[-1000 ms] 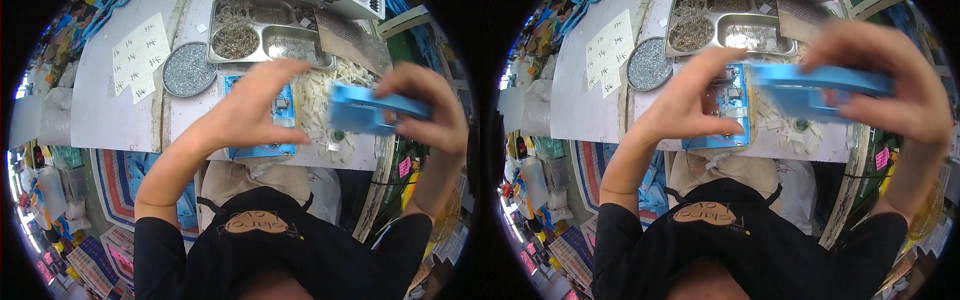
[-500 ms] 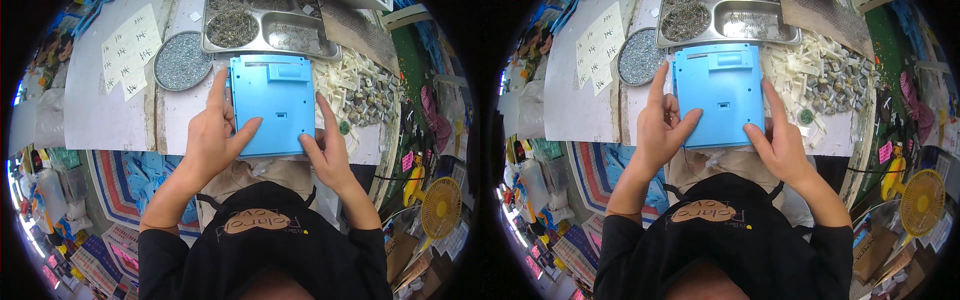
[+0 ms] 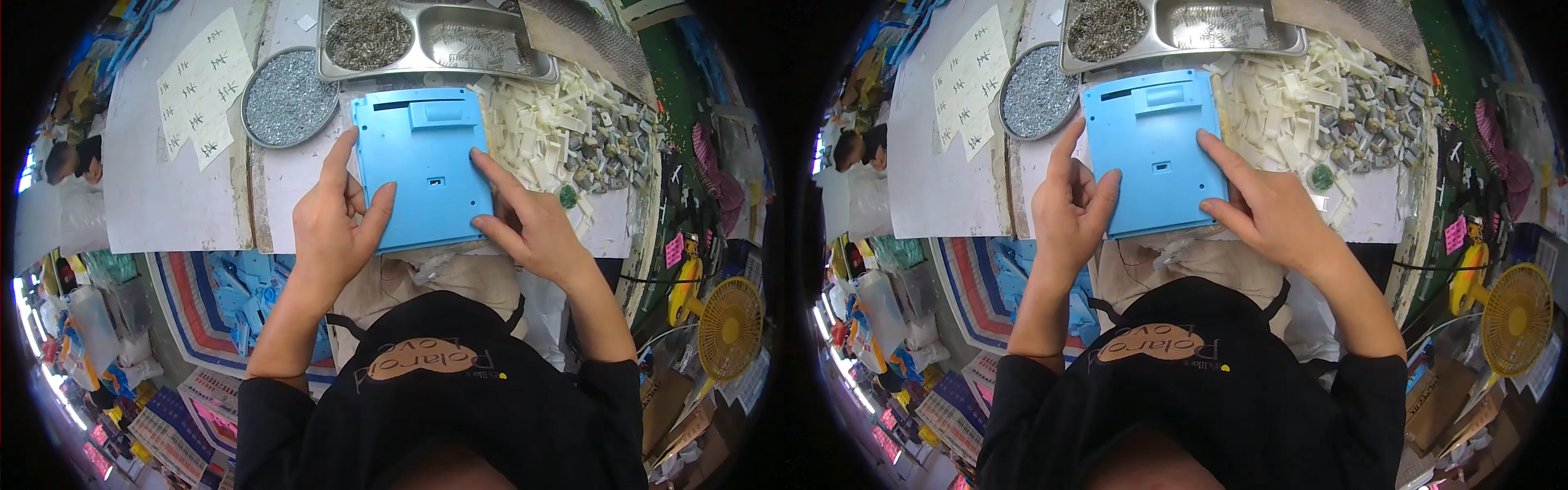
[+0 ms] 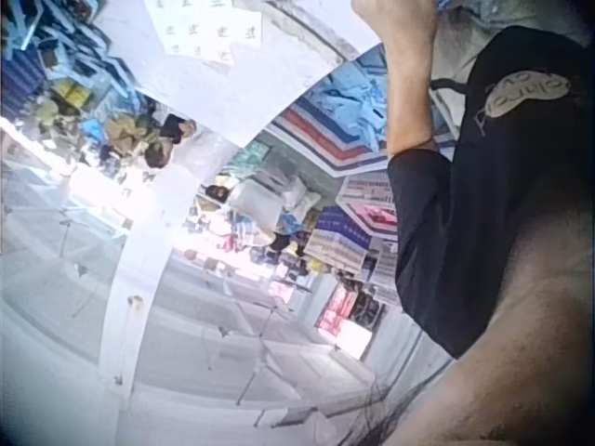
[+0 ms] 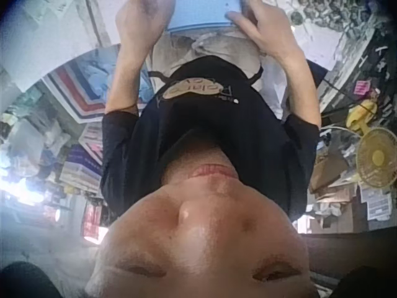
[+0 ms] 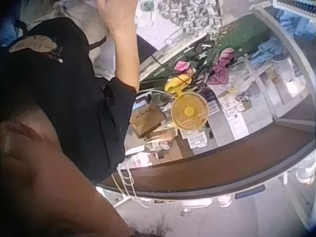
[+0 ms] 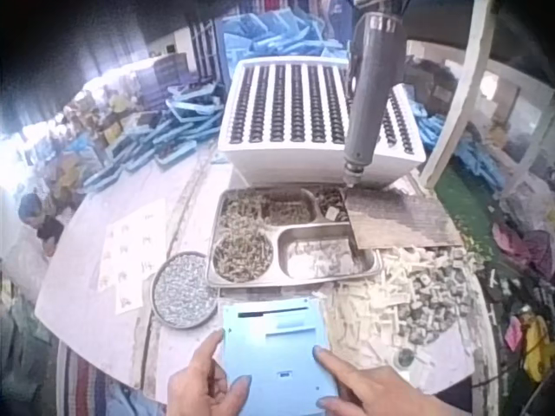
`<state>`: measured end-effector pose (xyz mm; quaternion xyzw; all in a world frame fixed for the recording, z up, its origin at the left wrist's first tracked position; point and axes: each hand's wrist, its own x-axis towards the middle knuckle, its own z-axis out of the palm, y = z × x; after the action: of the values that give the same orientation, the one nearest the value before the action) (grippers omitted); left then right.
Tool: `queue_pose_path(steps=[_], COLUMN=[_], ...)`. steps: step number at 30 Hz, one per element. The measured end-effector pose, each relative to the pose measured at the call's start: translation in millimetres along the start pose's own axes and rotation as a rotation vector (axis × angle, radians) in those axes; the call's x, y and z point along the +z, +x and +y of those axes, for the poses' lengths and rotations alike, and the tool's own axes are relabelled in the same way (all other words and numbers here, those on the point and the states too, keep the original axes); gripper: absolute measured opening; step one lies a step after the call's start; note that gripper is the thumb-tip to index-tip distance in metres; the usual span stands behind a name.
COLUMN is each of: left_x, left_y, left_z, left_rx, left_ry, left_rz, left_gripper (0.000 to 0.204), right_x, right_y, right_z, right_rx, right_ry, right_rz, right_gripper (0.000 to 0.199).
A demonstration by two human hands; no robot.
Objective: Assembling internal electronic and mechanical components into a blue plastic toy casing, involving soldering and screw fastening.
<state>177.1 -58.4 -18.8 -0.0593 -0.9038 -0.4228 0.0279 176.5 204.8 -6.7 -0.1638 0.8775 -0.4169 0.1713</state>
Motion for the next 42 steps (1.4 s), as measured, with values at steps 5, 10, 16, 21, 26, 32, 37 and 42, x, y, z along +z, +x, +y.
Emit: queue_pose_path(steps=[5, 10, 16, 21, 26, 32, 37, 42], left_x=[5.5, 8.3, -11.1, -14.5, -19.2, -14.4, -14.1, -12.6], left_y=[-16.6, -20.7, -22.2, -33.2, -43.9, -38.4, -56.7, -56.7], left_z=[-7.4, -13.1, -11.3, -26.0, -41.8, -39.0, -44.2, -44.8], left_rx=[-0.071, -0.008, -0.051, 0.007, 0.041, 0.087, 0.108, 0.099], left_ry=[-0.054, 0.008, -0.118, -0.047, 0.051, 0.08, 0.065, 0.097], left_rz=[-0.009, 0.025, -0.215, -0.392, -0.372, -0.402, -0.305, -0.308], left_gripper=[0.06, 0.056, 0.077, 0.107, 0.112, 0.1, 0.1, 0.098], right_x=[-3.1, -2.1, -13.8, -19.4, -15.3, -16.2, -19.3, -12.7], right_y=[0.8, 1.8, 8.0, 11.0, 15.2, 8.2, 20.1, 28.7], right_z=[2.1, -1.2, 6.3, 10.5, 3.7, 23.0, -15.8, -16.4], right_rx=[-0.063, -0.083, -0.109, -0.081, -0.129, -0.432, -0.412, -0.387], right_ry=[-0.153, -0.406, -0.359, -0.327, -0.407, -0.456, -0.409, -0.302], right_rz=[-0.012, -0.033, -0.101, -0.155, -0.133, -0.04, -0.216, -0.237], right_gripper=[0.083, 0.083, 0.084, 0.085, 0.086, 0.072, 0.06, 0.055])
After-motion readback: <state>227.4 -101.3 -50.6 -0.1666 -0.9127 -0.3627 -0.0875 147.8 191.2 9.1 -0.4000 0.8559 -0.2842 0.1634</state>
